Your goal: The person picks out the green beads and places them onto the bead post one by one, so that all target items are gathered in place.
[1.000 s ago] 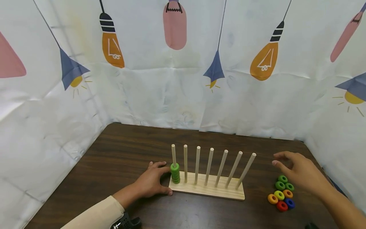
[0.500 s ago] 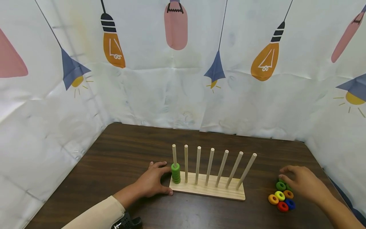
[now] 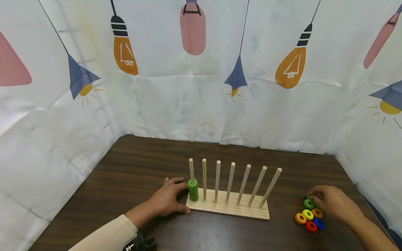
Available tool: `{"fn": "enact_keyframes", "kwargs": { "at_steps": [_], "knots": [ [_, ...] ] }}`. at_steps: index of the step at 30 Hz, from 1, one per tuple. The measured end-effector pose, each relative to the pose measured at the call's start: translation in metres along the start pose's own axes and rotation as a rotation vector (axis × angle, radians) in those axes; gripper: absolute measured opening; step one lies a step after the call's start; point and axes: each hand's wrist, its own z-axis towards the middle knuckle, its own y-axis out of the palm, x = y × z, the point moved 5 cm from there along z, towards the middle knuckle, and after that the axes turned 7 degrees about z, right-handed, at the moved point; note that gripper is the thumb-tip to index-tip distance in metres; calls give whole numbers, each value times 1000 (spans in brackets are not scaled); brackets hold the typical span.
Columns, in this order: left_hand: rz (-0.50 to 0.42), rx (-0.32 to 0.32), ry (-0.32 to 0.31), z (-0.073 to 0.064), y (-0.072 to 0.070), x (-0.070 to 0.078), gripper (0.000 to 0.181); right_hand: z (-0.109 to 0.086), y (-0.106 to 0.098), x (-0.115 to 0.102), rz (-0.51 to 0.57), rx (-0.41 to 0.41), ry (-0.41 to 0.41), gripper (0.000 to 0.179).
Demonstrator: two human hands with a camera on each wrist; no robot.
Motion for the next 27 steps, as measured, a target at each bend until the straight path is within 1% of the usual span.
{"fn": "enact_keyframes", "kwargs": {
  "at_steps": [6, 13, 19, 22, 27],
  "knots": [
    [-6, 0, -4, -1, 0, 0, 72, 3, 0, -2, 9, 20, 3, 15],
    [-15, -8, -18, -1, 1, -1, 74, 8, 0, -7, 41, 23, 17, 25],
    [-14, -10, -12, -1, 0, 1, 74, 13, 1, -10, -4, 22, 12, 32],
    [-10, -8, -8, 0, -1, 2, 73, 15, 2, -12, -17, 23, 4, 33],
    [-17, -11, -11, -1, -1, 1, 73, 16, 2, -21, -19, 49, -40, 31]
  ]
}}
